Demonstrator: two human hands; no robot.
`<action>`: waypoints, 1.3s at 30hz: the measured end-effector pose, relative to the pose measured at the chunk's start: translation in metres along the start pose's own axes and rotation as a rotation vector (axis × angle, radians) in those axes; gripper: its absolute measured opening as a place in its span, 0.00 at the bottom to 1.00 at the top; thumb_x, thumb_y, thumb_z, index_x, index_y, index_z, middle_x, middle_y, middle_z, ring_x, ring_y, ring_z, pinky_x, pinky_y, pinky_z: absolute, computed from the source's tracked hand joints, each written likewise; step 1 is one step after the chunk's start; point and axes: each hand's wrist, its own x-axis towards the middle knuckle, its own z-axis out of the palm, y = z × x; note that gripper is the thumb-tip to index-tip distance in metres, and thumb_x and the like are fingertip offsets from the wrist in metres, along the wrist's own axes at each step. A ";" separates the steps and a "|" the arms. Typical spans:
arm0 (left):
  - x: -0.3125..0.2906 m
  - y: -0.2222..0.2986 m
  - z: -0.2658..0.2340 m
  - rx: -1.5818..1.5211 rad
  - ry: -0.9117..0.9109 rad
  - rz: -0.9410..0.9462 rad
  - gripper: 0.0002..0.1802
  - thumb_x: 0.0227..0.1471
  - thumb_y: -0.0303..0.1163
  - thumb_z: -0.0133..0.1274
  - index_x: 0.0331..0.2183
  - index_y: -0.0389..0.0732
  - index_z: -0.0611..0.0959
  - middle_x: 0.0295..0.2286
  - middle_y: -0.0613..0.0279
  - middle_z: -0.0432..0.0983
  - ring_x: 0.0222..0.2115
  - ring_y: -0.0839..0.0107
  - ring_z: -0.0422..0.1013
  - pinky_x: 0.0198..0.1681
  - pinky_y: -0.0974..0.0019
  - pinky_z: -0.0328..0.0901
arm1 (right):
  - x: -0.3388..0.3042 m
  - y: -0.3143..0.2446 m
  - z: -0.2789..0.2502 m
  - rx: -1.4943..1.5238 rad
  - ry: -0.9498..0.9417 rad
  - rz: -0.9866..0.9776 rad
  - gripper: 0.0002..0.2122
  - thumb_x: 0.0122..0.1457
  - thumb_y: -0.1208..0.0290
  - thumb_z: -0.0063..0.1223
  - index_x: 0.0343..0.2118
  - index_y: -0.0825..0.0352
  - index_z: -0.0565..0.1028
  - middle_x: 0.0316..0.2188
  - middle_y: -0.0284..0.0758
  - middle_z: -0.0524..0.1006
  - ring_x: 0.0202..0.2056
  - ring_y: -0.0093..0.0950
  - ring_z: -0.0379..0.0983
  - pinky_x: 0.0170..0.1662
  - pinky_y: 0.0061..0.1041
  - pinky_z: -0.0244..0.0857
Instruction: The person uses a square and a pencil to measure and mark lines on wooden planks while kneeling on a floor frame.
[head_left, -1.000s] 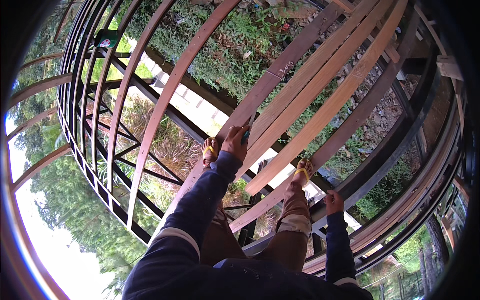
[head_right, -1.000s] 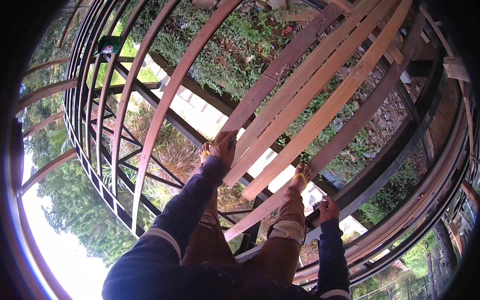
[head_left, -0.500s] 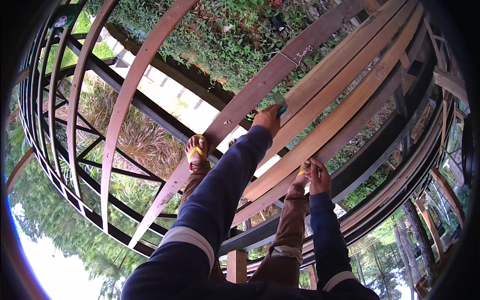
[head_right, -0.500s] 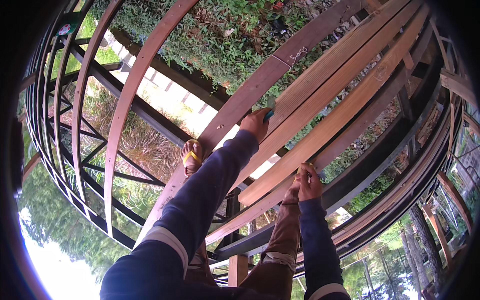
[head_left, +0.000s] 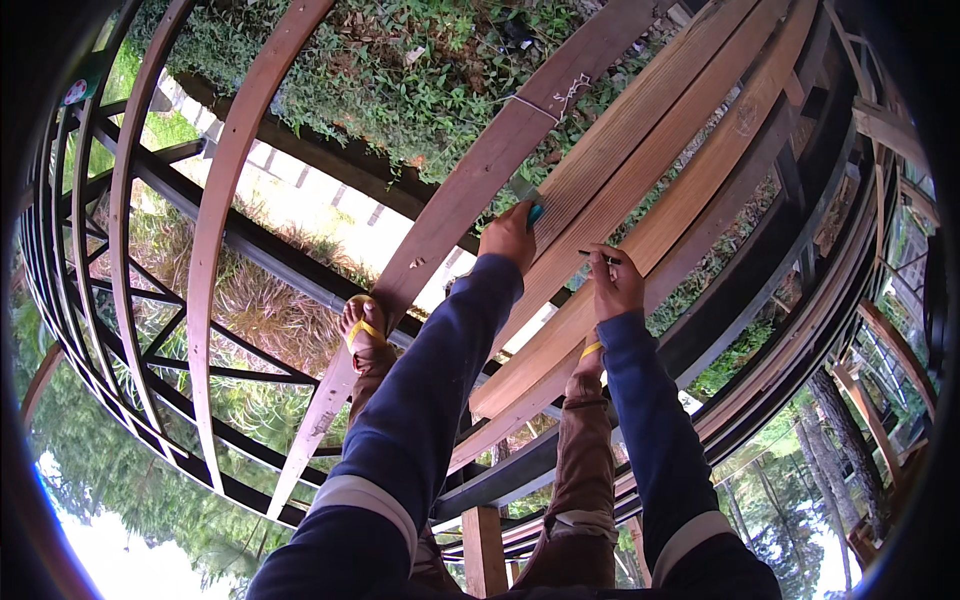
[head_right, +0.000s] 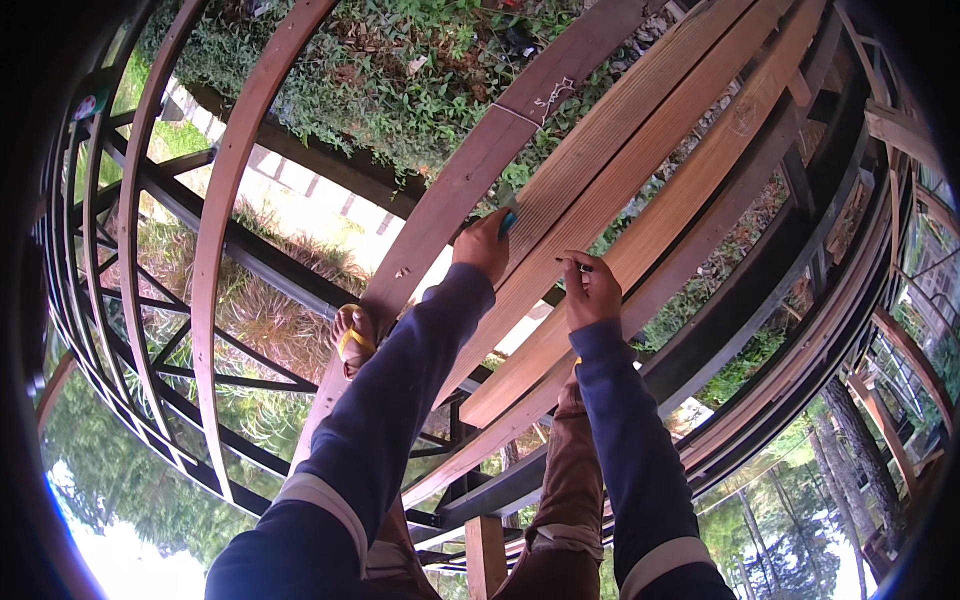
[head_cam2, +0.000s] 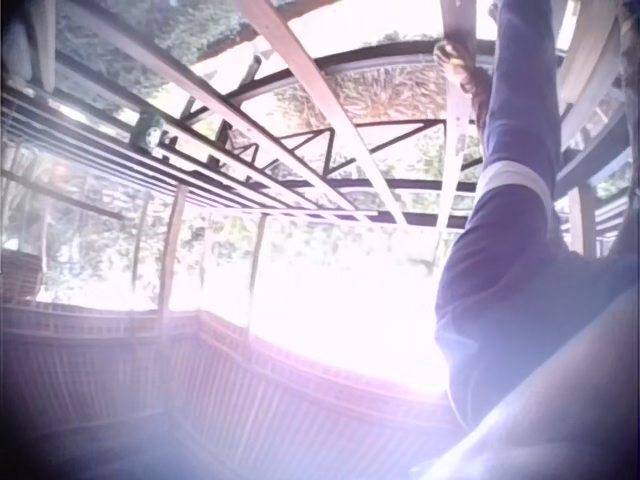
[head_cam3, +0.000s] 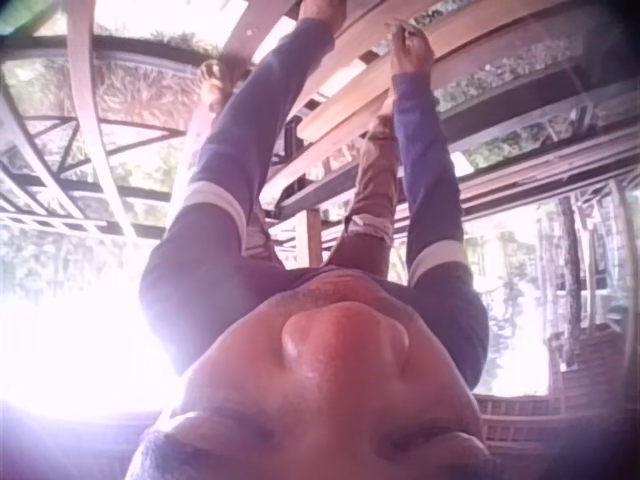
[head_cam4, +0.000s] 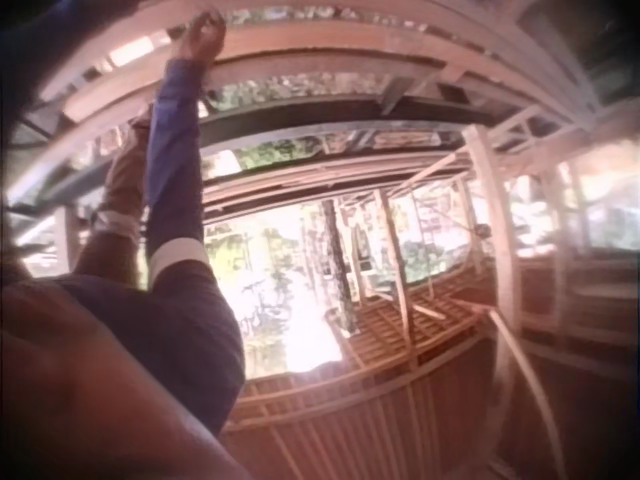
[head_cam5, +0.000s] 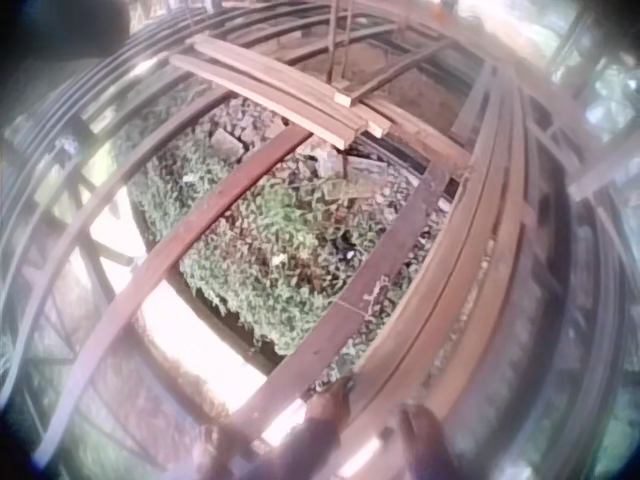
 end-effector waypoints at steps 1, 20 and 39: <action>0.000 0.000 0.001 0.017 -0.005 -0.002 0.17 0.43 0.27 0.46 0.40 0.43 0.75 0.34 0.49 0.74 0.34 0.53 0.71 0.38 0.57 0.66 | 0.008 -0.005 0.000 -0.006 -0.010 0.021 0.09 0.56 0.68 0.48 0.35 0.69 0.73 0.27 0.34 0.74 0.26 0.20 0.69 0.30 0.19 0.64; 0.006 0.001 0.003 0.113 -0.062 -0.025 0.18 0.45 0.26 0.46 0.41 0.45 0.74 0.30 0.49 0.75 0.30 0.53 0.71 0.33 0.55 0.66 | 0.092 -0.052 0.014 -0.119 -0.195 -0.131 0.08 0.53 0.68 0.50 0.32 0.67 0.73 0.25 0.38 0.75 0.26 0.29 0.73 0.30 0.24 0.67; 0.004 0.003 0.002 0.131 -0.103 -0.045 0.19 0.44 0.25 0.43 0.42 0.45 0.72 0.32 0.50 0.74 0.32 0.55 0.72 0.35 0.57 0.67 | 0.152 -0.053 0.072 -0.960 -0.600 -0.295 0.13 0.55 0.62 0.42 0.29 0.69 0.73 0.30 0.45 0.75 0.35 0.40 0.72 0.39 0.36 0.65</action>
